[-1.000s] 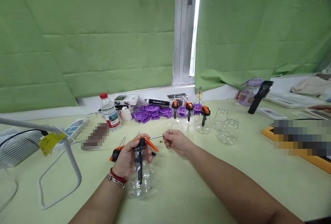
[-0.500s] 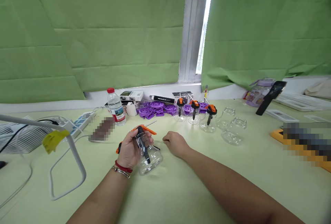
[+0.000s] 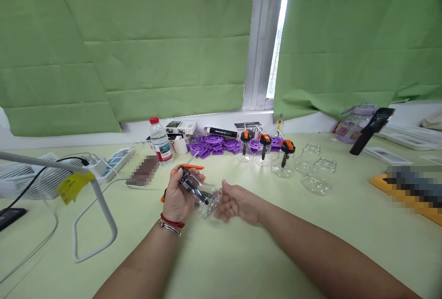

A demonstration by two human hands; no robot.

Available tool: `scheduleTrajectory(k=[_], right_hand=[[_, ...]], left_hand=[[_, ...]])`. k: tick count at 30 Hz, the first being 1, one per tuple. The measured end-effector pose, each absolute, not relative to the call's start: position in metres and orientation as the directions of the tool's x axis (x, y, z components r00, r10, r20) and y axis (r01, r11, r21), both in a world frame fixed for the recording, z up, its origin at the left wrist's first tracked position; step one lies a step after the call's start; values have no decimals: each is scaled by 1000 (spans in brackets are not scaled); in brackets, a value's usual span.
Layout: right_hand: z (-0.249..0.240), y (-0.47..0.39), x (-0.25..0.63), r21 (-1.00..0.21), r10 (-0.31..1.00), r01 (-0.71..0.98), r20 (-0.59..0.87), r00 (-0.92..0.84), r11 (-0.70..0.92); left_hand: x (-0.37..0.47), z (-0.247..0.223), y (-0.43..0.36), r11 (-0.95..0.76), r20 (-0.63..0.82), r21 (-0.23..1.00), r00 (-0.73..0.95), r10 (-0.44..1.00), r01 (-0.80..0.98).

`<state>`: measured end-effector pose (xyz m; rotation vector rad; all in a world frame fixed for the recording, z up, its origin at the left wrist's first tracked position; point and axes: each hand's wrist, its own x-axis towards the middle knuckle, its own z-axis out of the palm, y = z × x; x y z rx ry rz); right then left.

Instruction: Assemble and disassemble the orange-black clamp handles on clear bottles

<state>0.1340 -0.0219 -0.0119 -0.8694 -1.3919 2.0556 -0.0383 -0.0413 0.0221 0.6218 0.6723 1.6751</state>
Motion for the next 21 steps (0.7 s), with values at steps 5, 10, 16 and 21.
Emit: scheduleTrajectory(k=[5, 10, 16, 21], right_hand=[[6, -39, 122, -873, 716, -210, -201, -669, -441], [12, -25, 138, -960, 893, -137, -168, -418, -244], [21, -27, 148, -956, 916, 158, 177, -359, 247], [36, -29, 160, -370, 461, 278, 651, -603, 886]], left_hand=[[-37, 19, -39, -258, 156, 775, -221, 963, -578], [-39, 15, -36, -236, 217, 971, -265, 939, -41], [-36, 20, -39, -138, 162, 985, -297, 941, 100], [-40, 29, -39, 3, -33, 993, -251, 967, -120]])
